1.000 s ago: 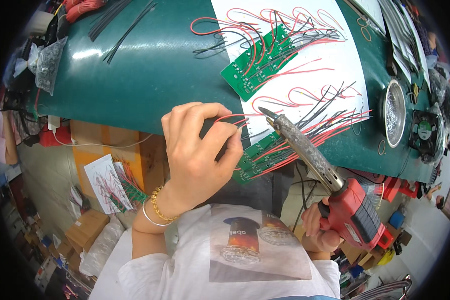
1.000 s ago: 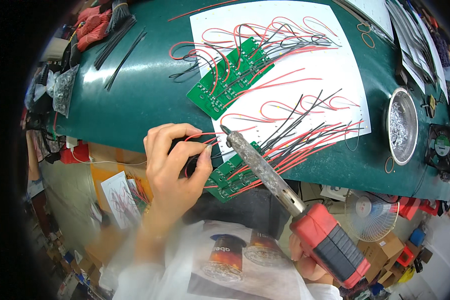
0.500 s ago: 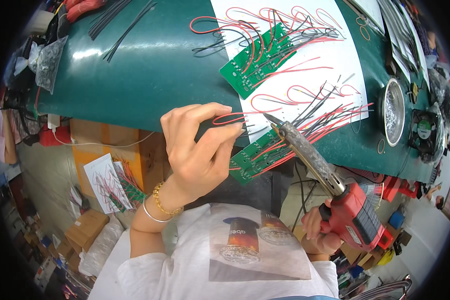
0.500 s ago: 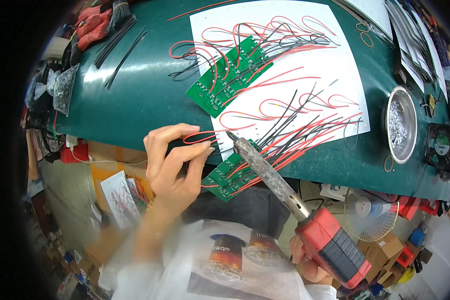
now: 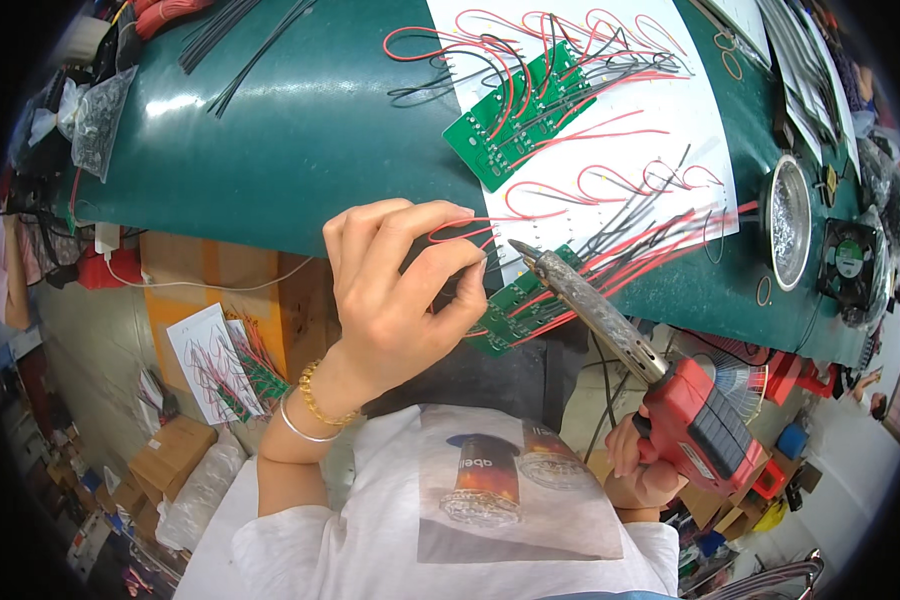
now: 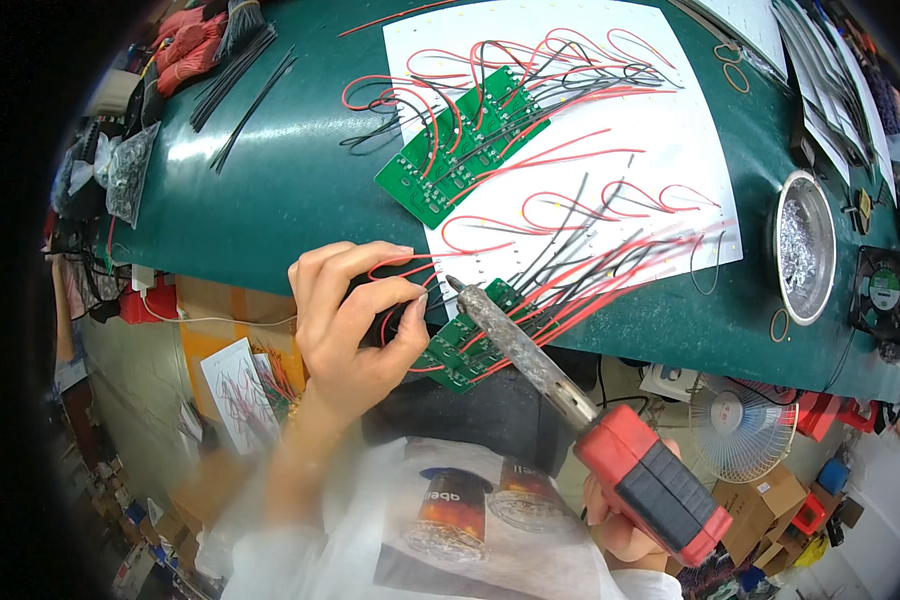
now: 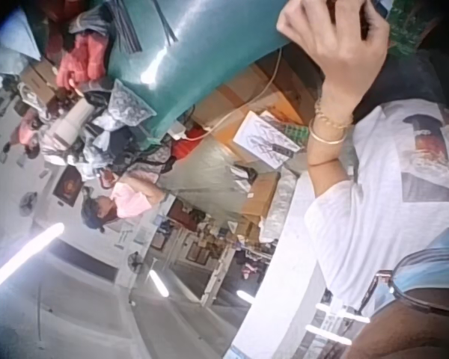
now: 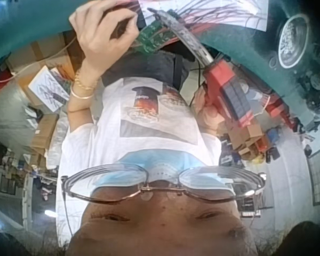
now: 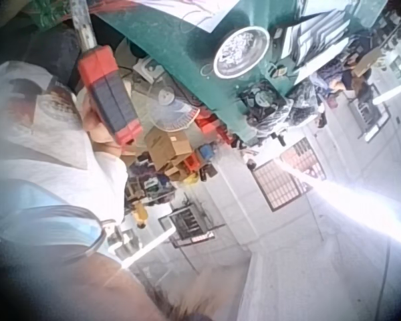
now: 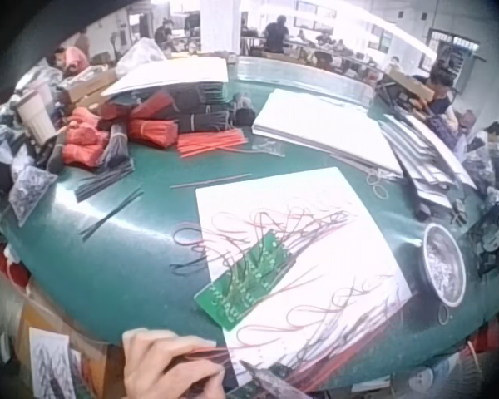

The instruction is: The person solders wires to an LED panel using a soldering gun, attaches circuit boards by soldering wire ends to them, and moves the assembled panel aside by hand.

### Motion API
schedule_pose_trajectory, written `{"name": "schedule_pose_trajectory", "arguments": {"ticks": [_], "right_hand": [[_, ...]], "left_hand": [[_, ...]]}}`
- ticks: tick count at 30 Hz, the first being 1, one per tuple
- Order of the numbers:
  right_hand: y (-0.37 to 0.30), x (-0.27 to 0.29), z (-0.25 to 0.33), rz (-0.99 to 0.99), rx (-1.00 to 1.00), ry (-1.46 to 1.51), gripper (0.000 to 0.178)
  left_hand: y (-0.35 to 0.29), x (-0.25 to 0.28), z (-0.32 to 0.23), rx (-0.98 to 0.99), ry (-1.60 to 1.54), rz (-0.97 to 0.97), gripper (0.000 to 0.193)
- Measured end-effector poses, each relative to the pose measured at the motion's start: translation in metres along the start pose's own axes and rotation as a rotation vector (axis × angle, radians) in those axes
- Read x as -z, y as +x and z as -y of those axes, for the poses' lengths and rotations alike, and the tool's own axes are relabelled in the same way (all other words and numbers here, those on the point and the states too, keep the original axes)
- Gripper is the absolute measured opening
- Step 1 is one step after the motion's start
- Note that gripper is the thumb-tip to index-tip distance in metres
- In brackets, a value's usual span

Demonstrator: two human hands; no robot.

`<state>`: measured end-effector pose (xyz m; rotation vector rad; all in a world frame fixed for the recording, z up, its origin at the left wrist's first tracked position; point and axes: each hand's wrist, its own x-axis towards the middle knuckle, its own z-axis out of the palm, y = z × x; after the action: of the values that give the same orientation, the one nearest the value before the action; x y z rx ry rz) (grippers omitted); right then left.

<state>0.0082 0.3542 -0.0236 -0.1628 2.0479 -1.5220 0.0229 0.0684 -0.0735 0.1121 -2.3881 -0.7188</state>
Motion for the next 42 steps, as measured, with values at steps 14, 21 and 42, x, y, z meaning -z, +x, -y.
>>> {"name": "schedule_pose_trajectory", "arguments": {"ticks": [14,21,42], "right_hand": [[-0.011,0.009,-0.023,-0.121,0.094,-0.226,0.009],[0.003,-0.002,-0.002,0.076,0.14,0.285,0.083],[0.079,-0.063,0.031,0.075,0.316,0.301,0.079]], "left_hand": [[0.005,0.001,-0.002,0.039,-0.014,-0.008,0.018],[0.007,0.001,-0.002,0.036,-0.015,-0.002,0.018],[0.005,0.012,-0.054,0.031,0.236,0.253,0.027]]}}
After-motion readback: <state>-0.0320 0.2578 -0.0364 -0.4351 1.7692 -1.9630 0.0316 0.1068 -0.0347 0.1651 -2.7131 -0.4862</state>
